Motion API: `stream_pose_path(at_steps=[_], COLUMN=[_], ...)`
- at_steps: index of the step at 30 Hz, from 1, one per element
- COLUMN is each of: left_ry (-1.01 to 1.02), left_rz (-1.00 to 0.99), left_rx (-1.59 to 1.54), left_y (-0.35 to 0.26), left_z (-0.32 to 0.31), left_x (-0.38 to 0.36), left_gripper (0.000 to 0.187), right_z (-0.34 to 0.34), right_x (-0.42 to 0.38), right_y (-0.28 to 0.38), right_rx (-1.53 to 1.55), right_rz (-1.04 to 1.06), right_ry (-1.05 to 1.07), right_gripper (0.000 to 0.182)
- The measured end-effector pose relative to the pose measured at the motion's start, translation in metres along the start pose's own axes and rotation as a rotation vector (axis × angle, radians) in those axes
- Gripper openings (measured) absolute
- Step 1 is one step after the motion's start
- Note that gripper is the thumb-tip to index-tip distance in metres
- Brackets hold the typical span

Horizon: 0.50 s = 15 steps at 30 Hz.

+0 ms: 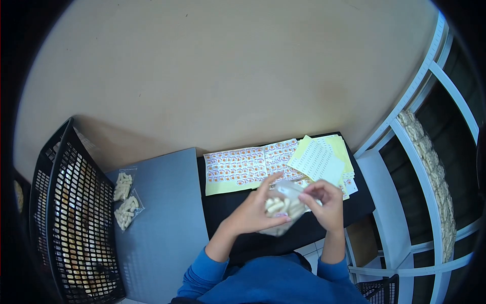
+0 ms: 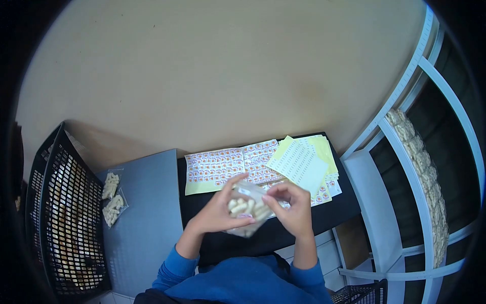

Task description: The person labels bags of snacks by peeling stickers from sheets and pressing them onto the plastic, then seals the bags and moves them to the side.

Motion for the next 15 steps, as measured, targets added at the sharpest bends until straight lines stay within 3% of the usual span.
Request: stream_pose_path(at_steps=[4, 6, 7, 8, 9, 10, 11, 12, 13, 14, 15], left_ry=[0.16, 0.176, 0.165, 0.068, -0.038, -0.142, -0.303, -0.462, -0.604, -0.746, -0.831], left_rz=[0.125, -0.008, 0.041, -0.046, 0.007, 0.058, 0.056, 0.051, 0.075, 0.096, 0.19], left_rx=[0.061, 0.243, 0.331, 0.318, 0.349, 0.381, 0.471, 0.56, 0.7, 0.839, 1.014], left_y=[0.009, 0.012, 0.015, 0.02, 0.021, 0.022, 0.021, 0.02, 0.02, 0.019, 0.02], left_z=[-0.026, -0.03, -0.022, -0.008, 0.011, 0.033, 0.058, 0.085, 0.11, 0.134, 0.154], left_x=[0.005, 0.002, -0.003, -0.009, -0.017, -0.028, -0.042, -0.06, -0.083, -0.108, -0.134], left_gripper=[0.099, 0.108, 0.115, 0.11, 0.102, 0.094, 0.085, 0.075, 0.071, 0.067, 0.065], right_z=[0.026, 0.058, 0.087, 0.124, 0.158, 0.206, 0.251, 0.293, 0.322, 0.431, 0.411], right_x=[-0.036, -0.056, -0.071, -0.093, -0.118, -0.152, -0.191, -0.234, -0.281, -0.382, -0.42], right_y=[-0.01, -0.018, -0.016, -0.027, -0.026, -0.028, -0.029, -0.032, -0.038, -0.088, -0.084], right_rx=[-0.105, -0.082, -0.266, -0.331, -0.336, -0.555, -0.473, -0.577, -0.729, -0.988, -1.198], right_rz=[-0.032, 0.025, 0.046, 0.017, -0.01, -0.007, 0.05, 0.057, 0.09, 0.165, 0.109], right_ry=[-0.115, -0.391, -0.554, -0.756, -1.011, -1.145, -1.28, -1.524, -1.574, -1.48, -1.567], right_gripper=[0.01, 0.01, 0.007, 0.011, 0.019, 0.027, 0.032, 0.033, 0.035, 0.035, 0.039])
Point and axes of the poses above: each hand's wrist, its own x-axis towards the middle knuckle, its own z-axis out of the back of the hand, y = z × x, the point moved 3 cm from there along x, towards the middle knuckle, and after that the axes turned 3 degrees about -x, right-handed, at the moved point
